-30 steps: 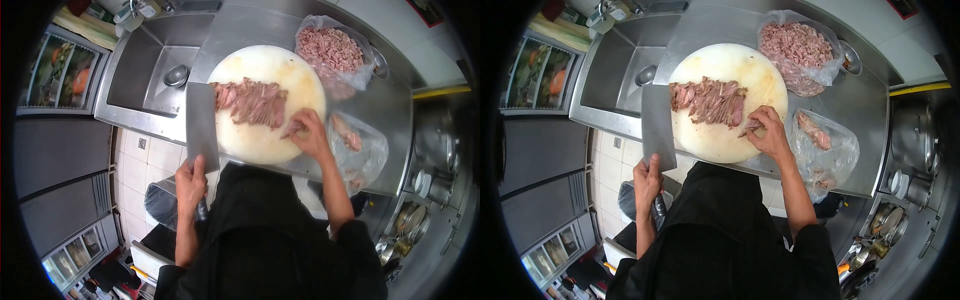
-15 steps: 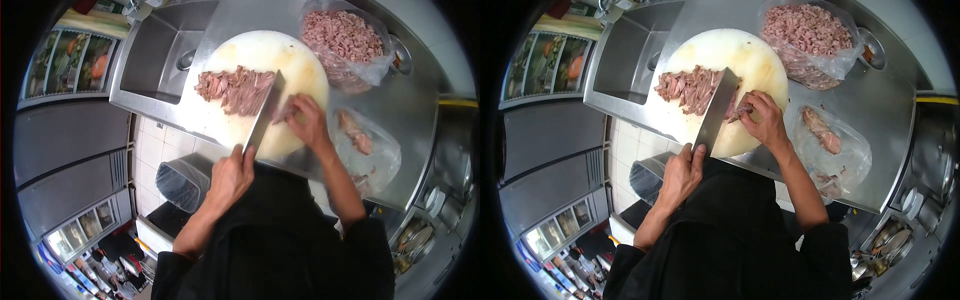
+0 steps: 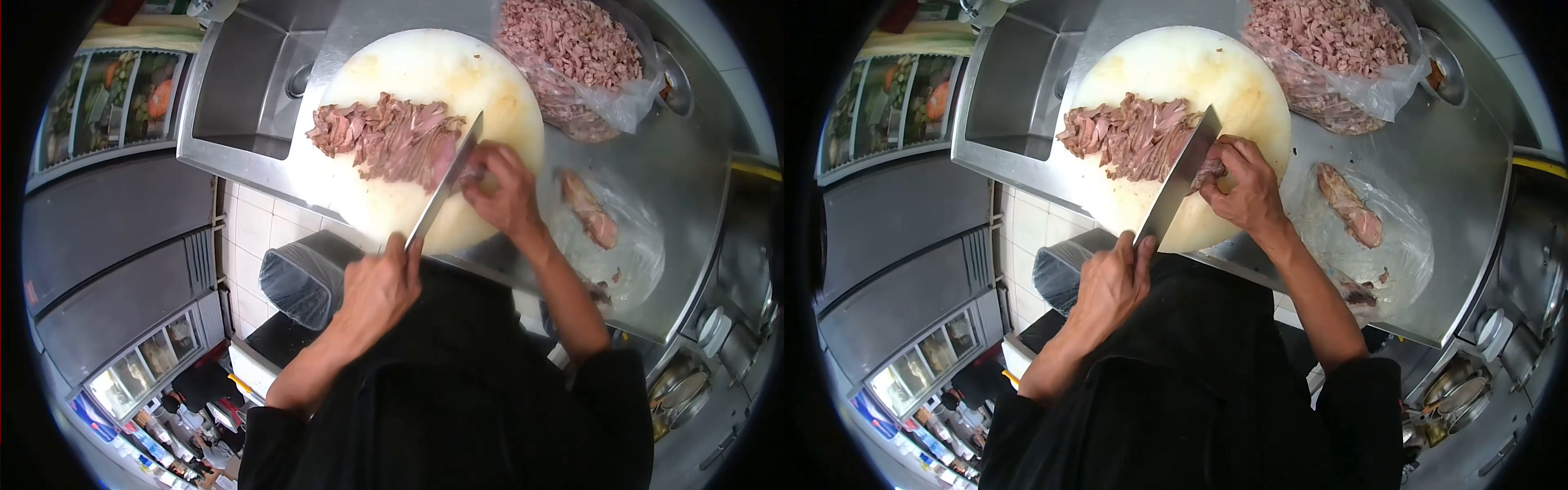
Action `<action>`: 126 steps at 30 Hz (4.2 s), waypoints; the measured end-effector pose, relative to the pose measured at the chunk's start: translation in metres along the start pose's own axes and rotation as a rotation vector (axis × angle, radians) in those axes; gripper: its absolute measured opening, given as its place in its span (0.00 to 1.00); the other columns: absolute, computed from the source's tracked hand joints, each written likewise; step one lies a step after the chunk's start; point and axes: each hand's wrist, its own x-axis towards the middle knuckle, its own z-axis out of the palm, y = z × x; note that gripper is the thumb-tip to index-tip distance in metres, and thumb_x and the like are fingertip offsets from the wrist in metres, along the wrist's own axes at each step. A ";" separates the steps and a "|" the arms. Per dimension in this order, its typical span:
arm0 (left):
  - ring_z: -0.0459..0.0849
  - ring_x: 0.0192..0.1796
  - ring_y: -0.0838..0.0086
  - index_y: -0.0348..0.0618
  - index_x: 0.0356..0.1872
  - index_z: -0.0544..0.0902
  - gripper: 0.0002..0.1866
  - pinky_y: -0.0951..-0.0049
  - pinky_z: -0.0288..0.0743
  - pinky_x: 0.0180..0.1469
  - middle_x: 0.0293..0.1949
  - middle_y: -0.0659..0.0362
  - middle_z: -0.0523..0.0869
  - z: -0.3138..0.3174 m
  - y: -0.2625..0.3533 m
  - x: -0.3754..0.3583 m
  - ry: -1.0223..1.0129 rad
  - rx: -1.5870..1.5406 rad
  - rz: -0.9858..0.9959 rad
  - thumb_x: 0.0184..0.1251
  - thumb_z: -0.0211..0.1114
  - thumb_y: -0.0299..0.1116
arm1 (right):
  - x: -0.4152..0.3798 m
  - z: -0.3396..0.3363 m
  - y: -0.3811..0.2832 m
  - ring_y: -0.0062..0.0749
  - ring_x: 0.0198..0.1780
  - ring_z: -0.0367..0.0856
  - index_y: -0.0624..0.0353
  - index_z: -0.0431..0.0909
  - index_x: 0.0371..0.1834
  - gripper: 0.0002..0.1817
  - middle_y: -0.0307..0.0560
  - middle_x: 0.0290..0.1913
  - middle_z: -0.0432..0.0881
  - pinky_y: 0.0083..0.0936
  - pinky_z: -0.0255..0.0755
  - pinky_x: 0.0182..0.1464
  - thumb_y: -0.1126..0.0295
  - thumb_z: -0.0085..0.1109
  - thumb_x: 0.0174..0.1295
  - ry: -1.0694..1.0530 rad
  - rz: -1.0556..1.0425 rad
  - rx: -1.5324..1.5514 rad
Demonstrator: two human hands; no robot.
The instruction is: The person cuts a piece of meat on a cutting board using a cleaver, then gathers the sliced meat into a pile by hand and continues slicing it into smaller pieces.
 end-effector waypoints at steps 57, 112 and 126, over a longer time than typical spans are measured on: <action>0.81 0.24 0.34 0.32 0.32 0.77 0.16 0.42 0.74 0.26 0.18 0.35 0.79 0.029 0.008 0.050 0.101 -0.150 0.099 0.78 0.62 0.35 | -0.007 0.008 -0.004 0.42 0.41 0.84 0.63 0.80 0.36 0.12 0.48 0.41 0.83 0.34 0.81 0.42 0.80 0.66 0.46 0.055 -0.037 -0.046; 0.80 0.25 0.35 0.30 0.30 0.77 0.17 0.46 0.71 0.28 0.18 0.34 0.77 0.007 0.010 0.042 0.056 -0.156 0.042 0.78 0.62 0.34 | -0.002 0.007 -0.003 0.41 0.40 0.87 0.61 0.83 0.41 0.13 0.48 0.44 0.85 0.32 0.83 0.44 0.79 0.67 0.51 0.041 0.068 0.042; 0.80 0.22 0.37 0.31 0.31 0.77 0.17 0.46 0.71 0.25 0.16 0.37 0.77 0.012 0.005 0.057 0.021 -0.073 0.062 0.78 0.62 0.34 | 0.003 0.014 -0.007 0.33 0.33 0.85 0.62 0.81 0.35 0.09 0.45 0.39 0.84 0.28 0.81 0.36 0.81 0.66 0.50 0.115 0.079 -0.041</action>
